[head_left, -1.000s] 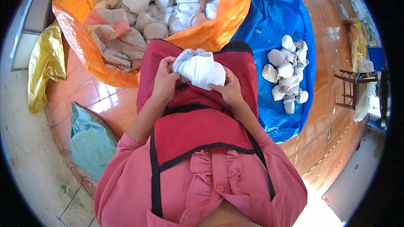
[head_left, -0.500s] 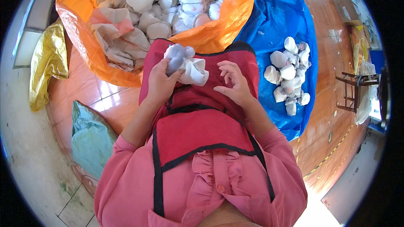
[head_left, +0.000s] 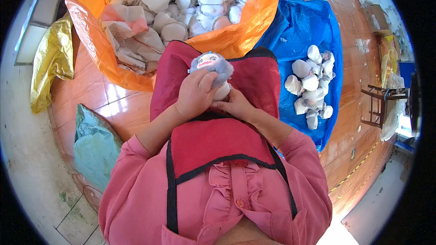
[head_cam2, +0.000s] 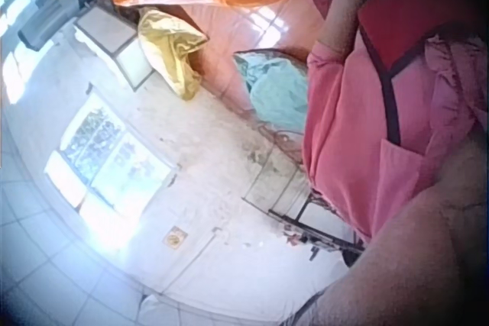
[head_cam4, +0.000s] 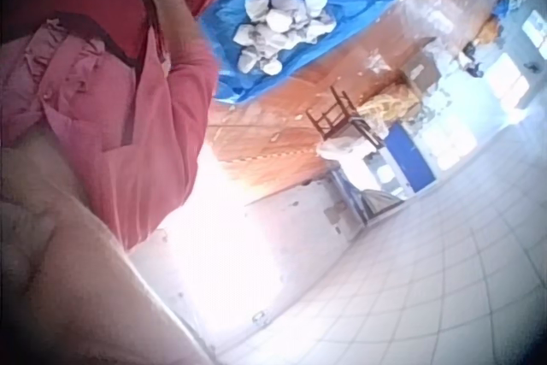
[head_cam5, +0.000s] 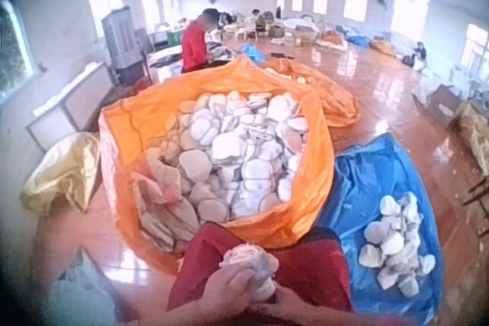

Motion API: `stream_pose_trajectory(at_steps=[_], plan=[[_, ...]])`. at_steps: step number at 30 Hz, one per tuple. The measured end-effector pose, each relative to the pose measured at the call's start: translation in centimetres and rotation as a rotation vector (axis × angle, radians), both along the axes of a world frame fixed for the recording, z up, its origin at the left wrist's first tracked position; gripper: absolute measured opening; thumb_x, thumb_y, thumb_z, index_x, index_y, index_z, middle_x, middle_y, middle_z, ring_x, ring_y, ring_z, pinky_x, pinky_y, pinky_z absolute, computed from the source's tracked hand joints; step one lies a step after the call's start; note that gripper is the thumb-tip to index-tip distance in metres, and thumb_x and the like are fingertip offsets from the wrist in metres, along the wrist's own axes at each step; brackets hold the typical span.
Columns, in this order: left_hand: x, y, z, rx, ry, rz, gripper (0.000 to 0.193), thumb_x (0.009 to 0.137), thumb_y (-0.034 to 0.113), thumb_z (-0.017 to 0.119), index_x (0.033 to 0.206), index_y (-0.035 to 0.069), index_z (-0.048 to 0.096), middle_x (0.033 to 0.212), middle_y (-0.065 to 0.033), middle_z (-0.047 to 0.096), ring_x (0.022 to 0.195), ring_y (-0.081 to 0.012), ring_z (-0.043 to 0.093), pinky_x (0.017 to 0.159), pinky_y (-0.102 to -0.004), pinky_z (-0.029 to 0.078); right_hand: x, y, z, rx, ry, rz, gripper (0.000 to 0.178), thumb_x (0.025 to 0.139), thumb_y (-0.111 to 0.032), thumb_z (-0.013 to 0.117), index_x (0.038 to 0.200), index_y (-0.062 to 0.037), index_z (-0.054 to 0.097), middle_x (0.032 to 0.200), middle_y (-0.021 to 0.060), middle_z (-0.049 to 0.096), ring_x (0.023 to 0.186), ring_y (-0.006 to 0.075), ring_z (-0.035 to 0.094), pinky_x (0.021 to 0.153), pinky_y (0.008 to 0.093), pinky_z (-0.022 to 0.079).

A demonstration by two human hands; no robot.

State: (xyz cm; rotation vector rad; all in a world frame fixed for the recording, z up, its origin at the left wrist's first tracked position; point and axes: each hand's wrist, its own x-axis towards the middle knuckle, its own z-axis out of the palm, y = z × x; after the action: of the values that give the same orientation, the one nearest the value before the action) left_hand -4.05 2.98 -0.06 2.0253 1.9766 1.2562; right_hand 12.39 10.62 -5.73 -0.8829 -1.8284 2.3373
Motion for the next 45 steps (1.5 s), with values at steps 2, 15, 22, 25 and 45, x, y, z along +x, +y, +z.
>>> stream_pose_trajectory(at_steps=[2, 15, 22, 25, 45], plan=[[0.3, -0.1, -0.3, 0.035, -0.004, -0.051, 0.031, 0.070, 0.008, 0.070, 0.097, 0.003, 0.057, 0.084, -0.0129, 0.059, 0.078, -0.0346, 0.059, 0.066, -0.0430, 0.049, -0.2, 0.0, 0.4, -0.154, -0.081, -0.040, 0.052, 0.078, -0.025, 0.079, 0.120, -0.0039, 0.057, 0.109, 0.0068, 0.066, 0.098, 0.0183, 0.063, 0.083, 0.0328, 0.051], [-1.5, 2.4, -0.1, -0.220, -0.124, -0.118, 0.030, 0.074, 0.012, 0.071, 0.100, 0.006, 0.059, 0.087, -0.0129, 0.063, 0.077, -0.0327, 0.063, 0.068, -0.0392, 0.051, 0.5, 1.7, 3.8, -0.415, -0.039, 0.251, 0.045, 0.080, -0.018, 0.075, 0.122, -0.0082, 0.059, 0.111, 0.0005, 0.065, 0.100, 0.0139, 0.060, 0.085, 0.0287, 0.050], [-3.2, 2.3, -1.6, -0.333, -0.833, -0.071, 0.041, 0.079, 0.014, 0.073, 0.115, 0.006, 0.053, 0.098, -0.0113, 0.063, 0.090, -0.0281, 0.063, 0.081, -0.0351, 0.051, 1.5, 3.1, 2.6, -0.304, -0.049, 0.296, 0.053, 0.079, -0.021, 0.075, 0.126, -0.0076, 0.055, 0.114, 0.0023, 0.063, 0.105, 0.0144, 0.058, 0.091, 0.0301, 0.047], [-4.7, 0.8, -1.4, -0.147, -0.423, -0.180, 0.040, 0.076, 0.014, 0.076, 0.111, 0.007, 0.058, 0.108, -0.0118, 0.059, 0.100, -0.0285, 0.059, 0.085, -0.0347, 0.050, 2.0, 2.1, 2.7, -0.363, 0.091, 0.161, 0.055, 0.079, -0.018, 0.074, 0.129, -0.0069, 0.054, 0.116, 0.0027, 0.063, 0.105, 0.0147, 0.058, 0.091, 0.0307, 0.047], [-3.6, -0.9, -2.1, -0.515, -0.968, -0.134, 0.041, 0.072, -0.014, 0.041, 0.105, 0.005, 0.055, 0.086, -0.0057, 0.064, 0.076, -0.0165, 0.061, 0.065, -0.0293, 0.047, 2.0, 3.3, 1.3, -0.077, -0.068, 0.396, 0.043, 0.077, -0.020, 0.076, 0.115, -0.0036, 0.063, 0.097, 0.0049, 0.068, 0.090, 0.0177, 0.062, 0.084, 0.0327, 0.050]])
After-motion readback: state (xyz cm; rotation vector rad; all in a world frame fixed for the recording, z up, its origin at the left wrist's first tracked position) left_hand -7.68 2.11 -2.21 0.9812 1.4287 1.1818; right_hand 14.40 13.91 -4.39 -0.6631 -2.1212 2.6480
